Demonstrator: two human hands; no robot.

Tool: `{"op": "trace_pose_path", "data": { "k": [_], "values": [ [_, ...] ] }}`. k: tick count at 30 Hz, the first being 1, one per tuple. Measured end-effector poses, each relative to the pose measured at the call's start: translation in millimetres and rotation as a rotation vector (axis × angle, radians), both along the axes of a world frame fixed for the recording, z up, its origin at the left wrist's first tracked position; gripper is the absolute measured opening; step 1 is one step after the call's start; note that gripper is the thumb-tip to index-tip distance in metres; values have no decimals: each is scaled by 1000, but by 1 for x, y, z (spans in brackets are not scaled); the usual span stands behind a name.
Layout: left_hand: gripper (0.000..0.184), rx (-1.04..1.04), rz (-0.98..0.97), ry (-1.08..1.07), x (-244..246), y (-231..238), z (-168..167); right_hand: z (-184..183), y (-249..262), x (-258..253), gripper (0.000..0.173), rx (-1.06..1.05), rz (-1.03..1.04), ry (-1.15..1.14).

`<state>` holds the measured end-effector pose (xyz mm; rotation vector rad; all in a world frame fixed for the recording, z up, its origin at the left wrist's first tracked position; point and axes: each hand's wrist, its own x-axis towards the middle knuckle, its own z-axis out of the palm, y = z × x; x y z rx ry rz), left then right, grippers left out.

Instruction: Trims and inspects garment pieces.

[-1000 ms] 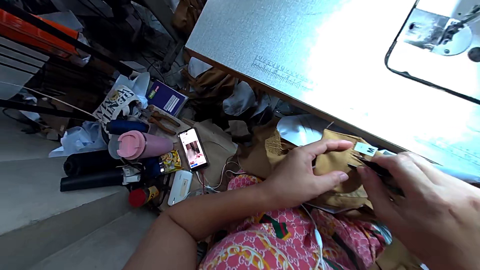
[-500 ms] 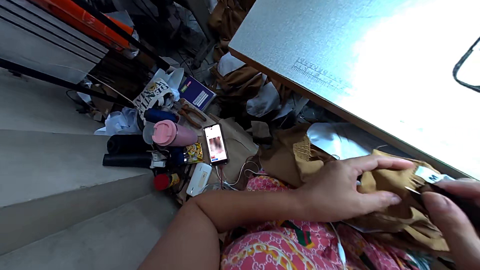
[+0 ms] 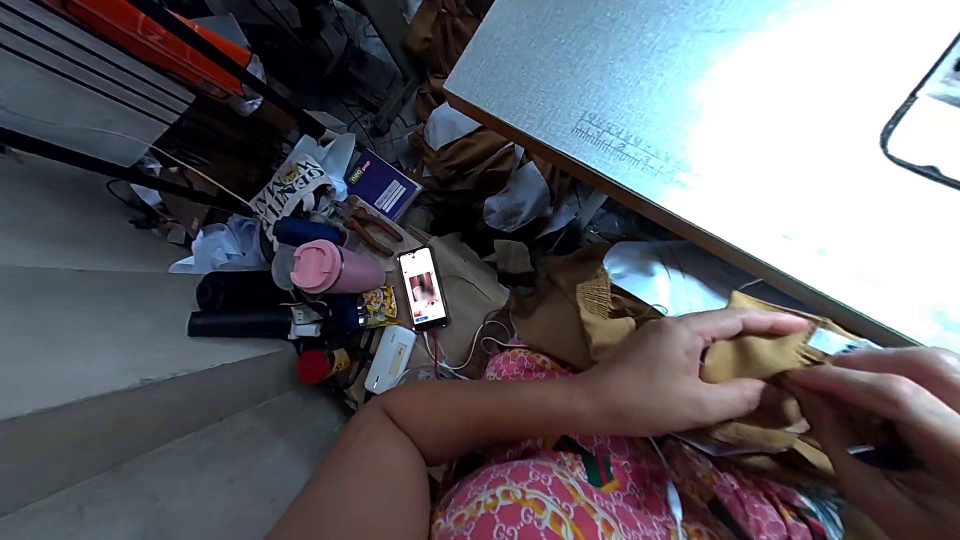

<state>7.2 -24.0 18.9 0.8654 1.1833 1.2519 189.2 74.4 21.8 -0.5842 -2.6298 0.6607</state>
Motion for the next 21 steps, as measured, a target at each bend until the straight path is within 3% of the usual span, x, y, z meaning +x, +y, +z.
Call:
{"op": "trace_pose_path", "data": {
  "k": [9, 16, 19, 21],
  "values": [
    [45, -7, -42, -7, -2, 4, 1, -16, 8, 3, 31, -48, -158, 100],
    [42, 23, -48, 74, 0, 6, 7, -24, 6, -2, 22, 132, -193, 165],
    [43, 15, -65, 80, -1, 7, 8, -27, 14, 2, 23, 123, -225, 222],
    [42, -23, -69, 55, -2, 7, 4, -19, 6, -1, 18, 3, -109, 251]
  ]
}}
